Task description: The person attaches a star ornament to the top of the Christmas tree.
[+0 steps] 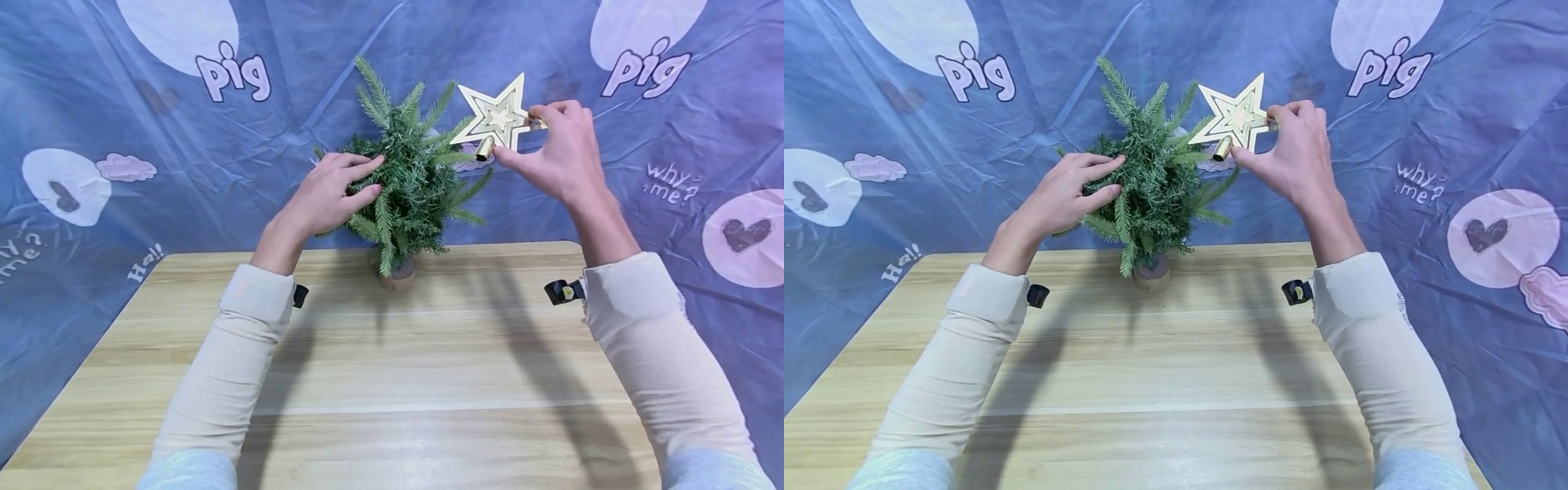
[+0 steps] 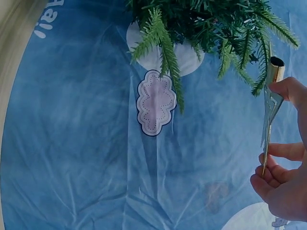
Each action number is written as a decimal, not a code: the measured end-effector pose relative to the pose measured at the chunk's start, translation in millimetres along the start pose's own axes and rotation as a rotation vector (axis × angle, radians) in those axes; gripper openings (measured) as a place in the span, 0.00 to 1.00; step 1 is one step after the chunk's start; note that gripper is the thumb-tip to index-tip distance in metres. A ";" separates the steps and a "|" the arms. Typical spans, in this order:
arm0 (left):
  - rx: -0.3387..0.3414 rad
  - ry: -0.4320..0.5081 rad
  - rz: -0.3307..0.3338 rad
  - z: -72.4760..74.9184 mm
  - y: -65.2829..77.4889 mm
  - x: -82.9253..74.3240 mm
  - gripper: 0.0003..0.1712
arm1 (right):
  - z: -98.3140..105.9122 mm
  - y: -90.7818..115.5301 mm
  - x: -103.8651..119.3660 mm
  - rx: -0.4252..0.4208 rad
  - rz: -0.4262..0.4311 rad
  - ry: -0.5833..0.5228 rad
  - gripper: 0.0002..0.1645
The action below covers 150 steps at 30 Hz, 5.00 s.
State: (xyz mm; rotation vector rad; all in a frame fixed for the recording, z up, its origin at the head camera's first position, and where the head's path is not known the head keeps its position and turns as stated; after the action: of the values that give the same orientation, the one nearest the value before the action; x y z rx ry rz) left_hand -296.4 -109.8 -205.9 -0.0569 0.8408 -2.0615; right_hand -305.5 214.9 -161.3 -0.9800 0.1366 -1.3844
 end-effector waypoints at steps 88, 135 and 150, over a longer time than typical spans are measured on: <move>-0.036 -0.027 -0.035 -3.1 -0.4 2.1 0.32 | -47.8 -28.0 77.4 -0.049 -0.008 0.027 0.54; -0.044 -0.035 -0.024 -3.3 3.6 -2.9 0.32 | -58.4 -39.0 99.3 -0.096 0.053 0.044 0.50; -0.050 -0.033 -0.024 -4.7 3.3 1.4 0.33 | -64.7 -36.0 105.1 -0.109 0.117 0.042 0.48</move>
State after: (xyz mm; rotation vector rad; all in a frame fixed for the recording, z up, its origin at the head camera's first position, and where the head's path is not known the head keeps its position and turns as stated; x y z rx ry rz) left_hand -296.5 -109.5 -211.8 -0.1280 0.8752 -2.0564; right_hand -346.4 96.9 -130.7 -1.0173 0.2987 -1.3015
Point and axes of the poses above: each hand's wrist, its own y-axis away from the middle knuckle, its own z-axis out of the back of the hand, x = y × z, the point moved 4 cm from there along -y, towards the middle knuckle, and after that the axes turned 15 degrees about -x, right-handed, at the moved point
